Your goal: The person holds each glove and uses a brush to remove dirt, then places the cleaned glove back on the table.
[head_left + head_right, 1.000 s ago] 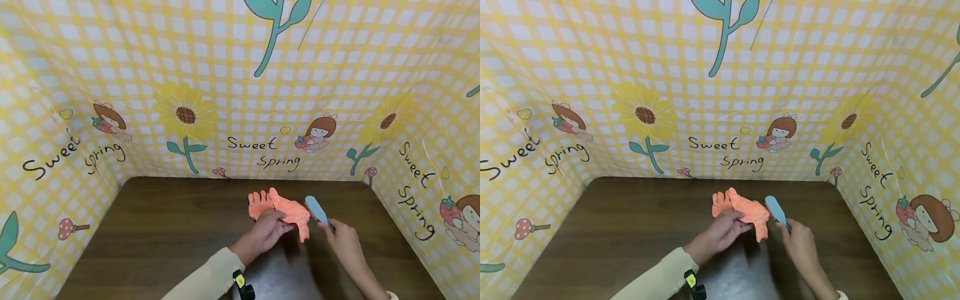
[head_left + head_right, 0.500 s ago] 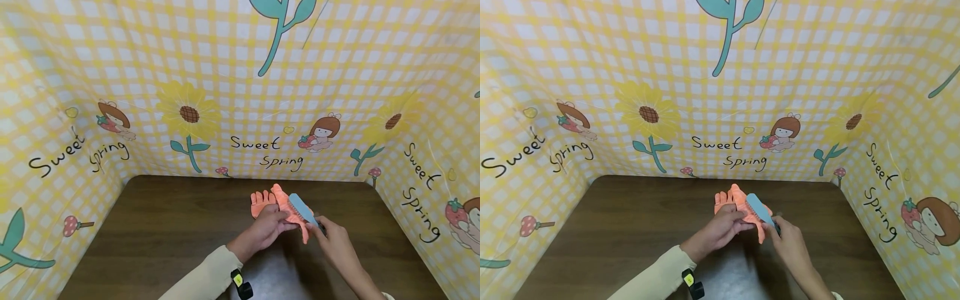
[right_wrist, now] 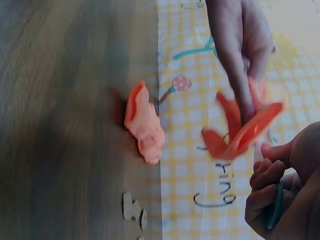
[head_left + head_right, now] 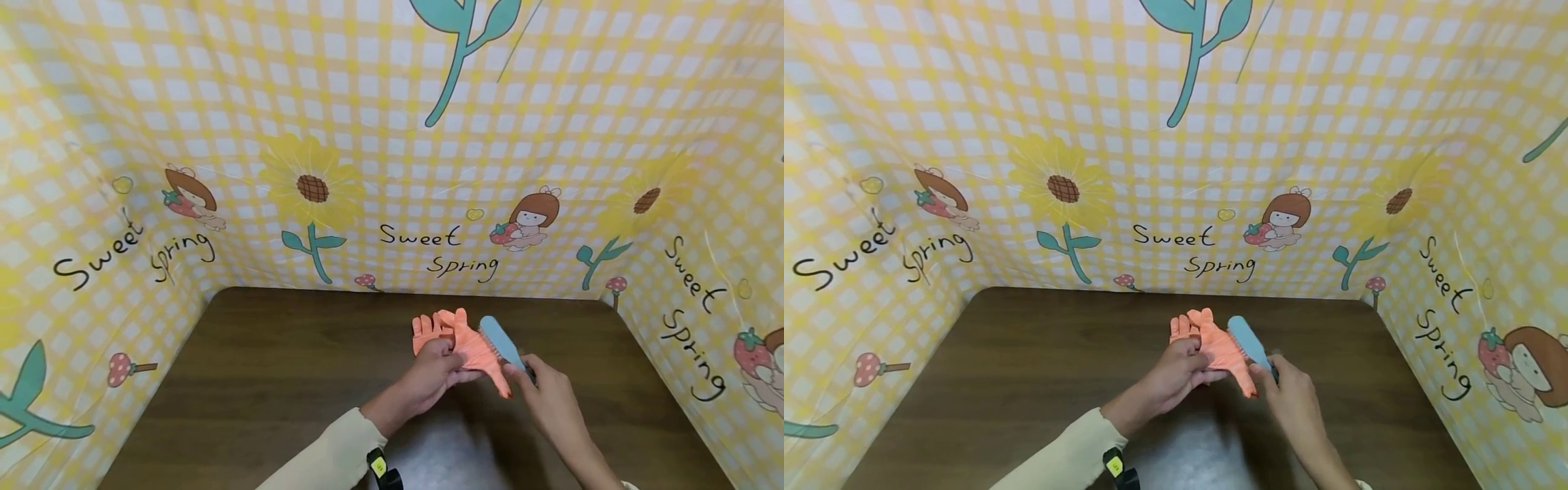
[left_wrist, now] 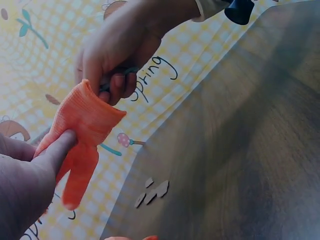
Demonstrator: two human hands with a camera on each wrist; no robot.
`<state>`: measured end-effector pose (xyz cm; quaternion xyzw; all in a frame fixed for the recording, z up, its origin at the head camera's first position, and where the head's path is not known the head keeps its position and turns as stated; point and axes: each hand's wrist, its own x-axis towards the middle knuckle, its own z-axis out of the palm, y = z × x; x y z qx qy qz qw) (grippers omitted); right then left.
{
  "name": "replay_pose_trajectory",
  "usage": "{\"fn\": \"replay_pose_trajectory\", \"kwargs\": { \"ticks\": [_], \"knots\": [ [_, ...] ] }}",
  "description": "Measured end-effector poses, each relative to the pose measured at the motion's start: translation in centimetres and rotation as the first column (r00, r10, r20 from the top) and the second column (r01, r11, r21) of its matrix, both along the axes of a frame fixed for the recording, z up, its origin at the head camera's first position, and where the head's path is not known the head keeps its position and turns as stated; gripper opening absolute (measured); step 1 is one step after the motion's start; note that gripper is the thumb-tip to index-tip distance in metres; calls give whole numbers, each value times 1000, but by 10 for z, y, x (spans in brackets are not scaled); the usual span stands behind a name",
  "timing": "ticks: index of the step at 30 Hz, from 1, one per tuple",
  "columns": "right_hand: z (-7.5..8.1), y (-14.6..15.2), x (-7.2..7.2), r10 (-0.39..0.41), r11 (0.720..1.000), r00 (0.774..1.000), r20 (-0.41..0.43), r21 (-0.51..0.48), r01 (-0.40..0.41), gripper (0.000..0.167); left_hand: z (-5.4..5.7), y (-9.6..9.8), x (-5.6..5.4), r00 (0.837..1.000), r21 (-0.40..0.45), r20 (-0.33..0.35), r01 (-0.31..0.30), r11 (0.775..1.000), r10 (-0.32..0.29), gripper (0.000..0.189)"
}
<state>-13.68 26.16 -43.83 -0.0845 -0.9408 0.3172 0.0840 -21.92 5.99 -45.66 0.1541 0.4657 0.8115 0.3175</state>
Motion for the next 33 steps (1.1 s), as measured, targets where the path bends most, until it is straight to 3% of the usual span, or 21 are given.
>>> {"fn": "replay_pose_trajectory", "kwargs": {
  "ticks": [4, 7, 11, 14, 18, 26, 33],
  "knots": [
    [1, 4, -1, -46, 999, 999, -21, -25, 45, 39, 0, -7, -2, 997, -49, -40, -60, 997, 58, 7],
    [2, 1, -1, -28, 997, 998, -57, -71, 24, 35, 0, -11, -5, 996, -70, -47, -81, 994, 78, 28],
    [5, -17, -1, 55, 993, 994, -91, -100, -64, 26, 0, -12, -7, 997, -74, -48, -64, 995, 60, 9],
    [7, -30, -2, 98, 988, 994, -49, -115, -103, 26, -2, -12, -6, 999, -66, -50, -22, 998, 19, 36],
    [5, -35, -1, 90, 989, 996, 29, -124, -86, 26, -5, -14, -3, 999, -51, -43, 11, 999, -14, 47],
    [2, -27, -2, 69, 997, 997, -24, -27, -70, 27, -4, -16, 1, 999, -21, -14, -39, 999, 39, 51],
    [-1, -20, -3, 54, 998, 998, -39, -6, -54, 31, -2, -20, 1, 999, -46, -10, -31, 998, 30, 48]
  ]
}}
